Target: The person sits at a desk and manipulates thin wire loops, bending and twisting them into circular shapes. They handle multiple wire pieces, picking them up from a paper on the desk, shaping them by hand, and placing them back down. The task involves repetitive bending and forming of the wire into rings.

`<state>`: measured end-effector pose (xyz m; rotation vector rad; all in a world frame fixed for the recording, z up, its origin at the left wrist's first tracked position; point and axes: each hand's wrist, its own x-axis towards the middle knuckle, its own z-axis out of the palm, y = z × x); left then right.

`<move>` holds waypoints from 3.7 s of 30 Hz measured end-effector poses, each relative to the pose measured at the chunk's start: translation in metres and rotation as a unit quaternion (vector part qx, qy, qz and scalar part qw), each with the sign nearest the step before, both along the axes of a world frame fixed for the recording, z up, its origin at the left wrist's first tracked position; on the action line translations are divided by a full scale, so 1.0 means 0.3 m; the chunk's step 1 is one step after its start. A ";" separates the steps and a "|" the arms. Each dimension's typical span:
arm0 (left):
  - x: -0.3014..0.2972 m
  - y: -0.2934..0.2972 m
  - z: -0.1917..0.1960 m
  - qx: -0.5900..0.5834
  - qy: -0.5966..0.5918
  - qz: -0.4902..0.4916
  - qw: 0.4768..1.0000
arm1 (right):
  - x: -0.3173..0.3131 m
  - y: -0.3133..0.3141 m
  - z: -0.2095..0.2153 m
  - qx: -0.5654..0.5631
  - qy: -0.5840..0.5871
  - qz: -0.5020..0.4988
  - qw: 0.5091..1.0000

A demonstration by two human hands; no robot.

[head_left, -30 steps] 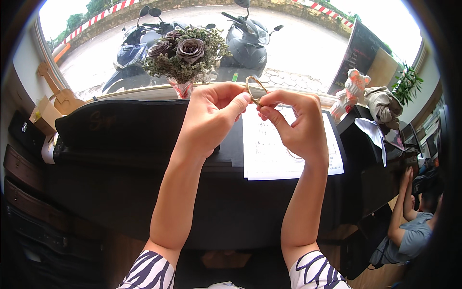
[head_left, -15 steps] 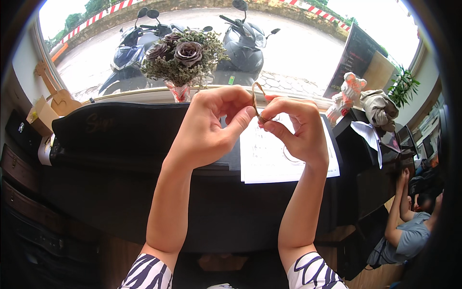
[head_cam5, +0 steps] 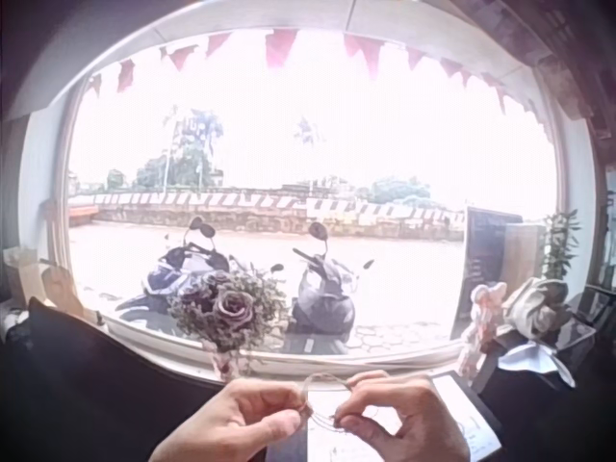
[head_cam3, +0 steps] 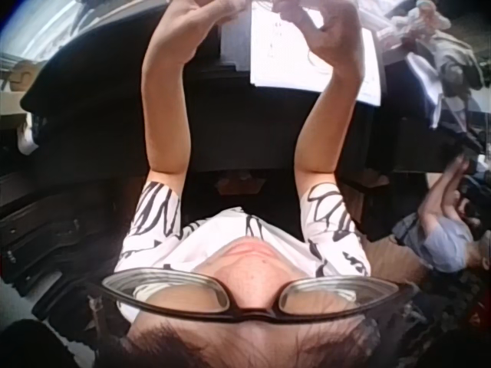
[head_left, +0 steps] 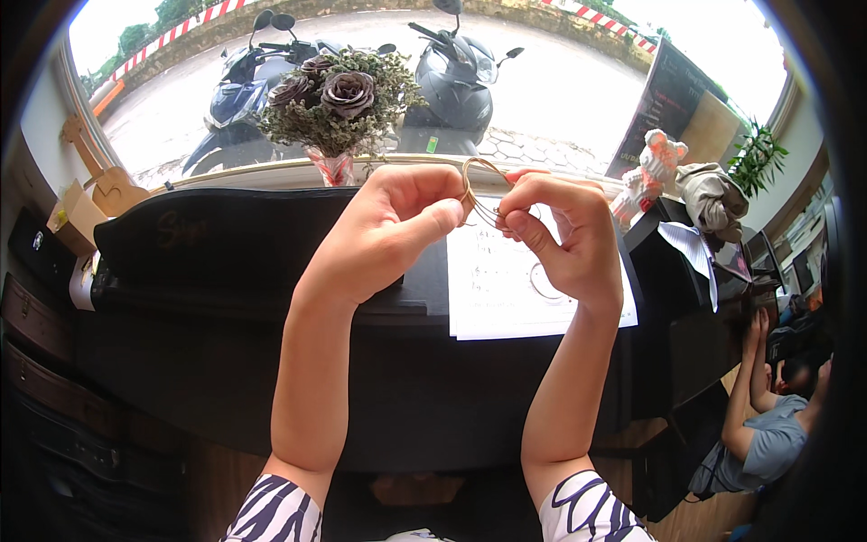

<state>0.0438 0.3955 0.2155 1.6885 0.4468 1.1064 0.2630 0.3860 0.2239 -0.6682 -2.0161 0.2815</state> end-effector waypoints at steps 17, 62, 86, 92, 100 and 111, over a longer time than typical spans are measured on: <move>-0.026 0.010 0.011 -0.252 0.002 0.048 0.966 | -0.034 -0.033 0.025 0.037 -0.091 -0.041 0.994; 0.165 -0.346 -0.066 0.202 0.078 0.097 0.971 | -0.069 -0.504 -0.150 -0.234 0.464 -0.058 0.852; -0.085 -1.340 -0.423 0.187 0.005 0.422 0.887 | -0.354 -1.273 -0.406 -0.384 0.403 0.017 0.831; -0.106 -1.458 -0.576 -0.069 -0.024 0.338 0.938 | -0.350 -1.330 -0.496 -0.405 0.491 0.072 0.768; -0.189 -1.384 -0.985 -0.307 -0.098 -0.108 0.941 | -0.278 -1.211 -0.936 -0.597 0.468 0.114 0.641; -0.086 -1.282 -1.255 -0.361 -0.014 0.133 0.923 | -0.206 -1.192 -1.189 -0.643 0.379 0.068 0.662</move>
